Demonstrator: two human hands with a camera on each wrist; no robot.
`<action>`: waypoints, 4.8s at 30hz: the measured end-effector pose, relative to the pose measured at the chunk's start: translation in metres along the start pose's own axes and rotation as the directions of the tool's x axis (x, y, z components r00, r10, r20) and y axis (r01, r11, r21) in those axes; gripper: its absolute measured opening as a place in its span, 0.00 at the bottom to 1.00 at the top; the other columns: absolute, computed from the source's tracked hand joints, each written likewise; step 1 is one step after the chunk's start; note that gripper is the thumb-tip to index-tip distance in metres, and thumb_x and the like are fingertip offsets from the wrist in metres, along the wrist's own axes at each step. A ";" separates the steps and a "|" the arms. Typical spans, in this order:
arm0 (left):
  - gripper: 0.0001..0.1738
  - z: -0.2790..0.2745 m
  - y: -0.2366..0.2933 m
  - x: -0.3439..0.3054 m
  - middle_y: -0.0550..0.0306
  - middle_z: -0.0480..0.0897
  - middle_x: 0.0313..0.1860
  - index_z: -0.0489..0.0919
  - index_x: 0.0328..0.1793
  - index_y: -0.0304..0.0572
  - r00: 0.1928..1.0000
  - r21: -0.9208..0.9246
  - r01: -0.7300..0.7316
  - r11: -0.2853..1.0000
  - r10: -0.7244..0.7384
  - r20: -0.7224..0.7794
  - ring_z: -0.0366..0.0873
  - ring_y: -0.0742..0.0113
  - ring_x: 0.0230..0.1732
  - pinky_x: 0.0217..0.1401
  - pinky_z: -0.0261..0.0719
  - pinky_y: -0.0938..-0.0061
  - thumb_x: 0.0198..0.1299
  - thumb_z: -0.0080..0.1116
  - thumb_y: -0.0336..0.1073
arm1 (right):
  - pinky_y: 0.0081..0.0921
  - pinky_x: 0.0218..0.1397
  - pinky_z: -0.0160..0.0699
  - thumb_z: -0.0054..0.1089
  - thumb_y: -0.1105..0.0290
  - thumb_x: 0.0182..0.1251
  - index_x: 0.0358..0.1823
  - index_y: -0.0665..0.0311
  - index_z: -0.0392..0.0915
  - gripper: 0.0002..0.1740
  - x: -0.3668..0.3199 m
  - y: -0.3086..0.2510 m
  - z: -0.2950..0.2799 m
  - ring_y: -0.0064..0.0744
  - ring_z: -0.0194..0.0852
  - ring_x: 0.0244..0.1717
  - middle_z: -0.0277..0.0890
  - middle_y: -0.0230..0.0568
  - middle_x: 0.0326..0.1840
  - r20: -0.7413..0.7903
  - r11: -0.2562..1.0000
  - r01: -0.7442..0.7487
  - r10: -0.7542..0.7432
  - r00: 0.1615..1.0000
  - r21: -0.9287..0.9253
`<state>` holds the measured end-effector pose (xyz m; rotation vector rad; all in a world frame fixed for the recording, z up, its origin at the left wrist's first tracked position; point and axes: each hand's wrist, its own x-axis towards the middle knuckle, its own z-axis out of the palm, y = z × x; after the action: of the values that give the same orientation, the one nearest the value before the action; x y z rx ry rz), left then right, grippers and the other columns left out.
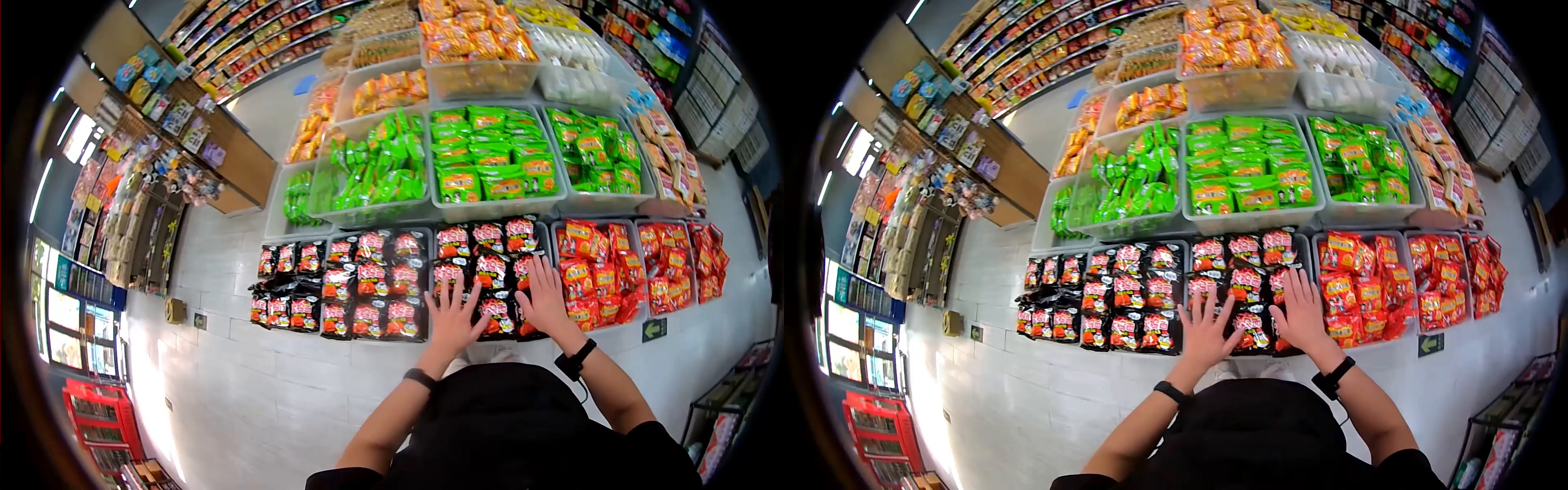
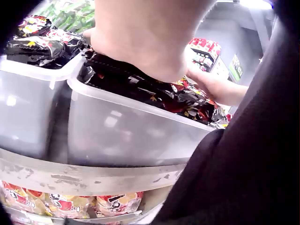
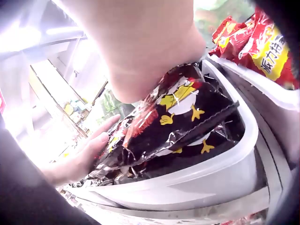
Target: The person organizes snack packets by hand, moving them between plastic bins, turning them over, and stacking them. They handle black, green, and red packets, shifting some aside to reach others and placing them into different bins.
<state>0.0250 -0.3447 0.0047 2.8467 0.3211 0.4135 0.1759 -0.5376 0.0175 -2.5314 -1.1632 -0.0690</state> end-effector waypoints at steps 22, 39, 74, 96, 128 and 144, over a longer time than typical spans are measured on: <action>0.29 -0.029 -0.012 -0.043 0.31 0.58 0.77 0.68 0.67 0.34 0.995 -0.363 0.011 0.932 -0.045 -0.085 0.51 0.34 0.77 0.78 0.46 0.43 0.61 0.60 0.37 | 0.44 0.46 0.76 0.56 0.67 0.72 0.43 0.67 0.81 0.11 -0.204 0.057 -0.077 0.55 0.78 0.40 0.81 0.51 0.36 -0.010 0.841 -0.446 0.471 0.882 0.306; 0.35 0.035 0.278 0.023 0.38 0.75 0.62 0.70 0.67 0.31 0.999 -0.387 -0.029 0.922 0.021 -0.026 0.69 0.41 0.65 0.69 0.62 0.50 0.57 0.69 0.41 | 0.41 0.57 0.77 0.65 0.72 0.63 0.52 0.65 0.79 0.16 -0.239 0.242 -0.155 0.51 0.77 0.52 0.80 0.48 0.49 -0.197 0.915 -0.210 0.290 0.937 0.346; 0.31 0.096 0.320 0.112 0.48 0.78 0.53 0.79 0.56 0.38 0.906 -0.154 -0.139 0.978 0.188 0.379 0.73 0.48 0.59 0.63 0.71 0.57 0.44 0.77 0.36 | 0.34 0.66 0.79 0.70 0.78 0.62 0.70 0.67 0.68 0.34 -0.182 0.317 -0.197 0.34 0.79 0.62 0.78 0.44 0.63 0.645 -0.469 -0.494 0.243 0.725 0.732; 0.23 0.163 0.353 0.126 0.49 0.86 0.34 0.74 0.58 0.32 0.818 -0.673 0.456 0.583 0.024 0.575 0.86 0.65 0.31 0.33 0.82 0.71 0.62 0.69 0.35 | 0.33 0.63 0.80 0.71 0.73 0.63 0.66 0.64 0.71 0.30 -0.149 0.356 -0.188 0.30 0.80 0.58 0.80 0.38 0.59 0.515 -0.489 -0.334 0.302 0.802 0.806; 0.09 0.192 0.351 0.174 0.60 0.80 0.38 0.72 0.49 0.39 0.858 -0.806 0.510 0.301 -0.244 0.452 0.77 0.74 0.35 0.36 0.76 0.76 0.66 0.59 0.26 | 0.30 0.59 0.83 0.66 0.75 0.67 0.62 0.66 0.75 0.22 -0.095 0.339 -0.168 0.30 0.83 0.56 0.81 0.40 0.58 0.559 -0.576 -0.315 0.313 0.767 0.755; 0.26 0.120 0.375 0.140 0.45 0.82 0.46 0.80 0.53 0.35 0.891 -0.379 0.113 0.918 0.075 0.448 0.83 0.49 0.46 0.46 0.83 0.61 0.56 0.72 0.45 | 0.41 0.66 0.82 0.67 0.66 0.65 0.69 0.67 0.68 0.32 -0.146 0.390 -0.171 0.38 0.82 0.61 0.80 0.44 0.62 0.438 -0.685 -0.165 0.246 0.865 0.709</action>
<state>0.2599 -0.6890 0.0297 2.4335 0.1487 -0.1869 0.3868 -0.9350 0.0349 -0.6366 0.1080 0.7886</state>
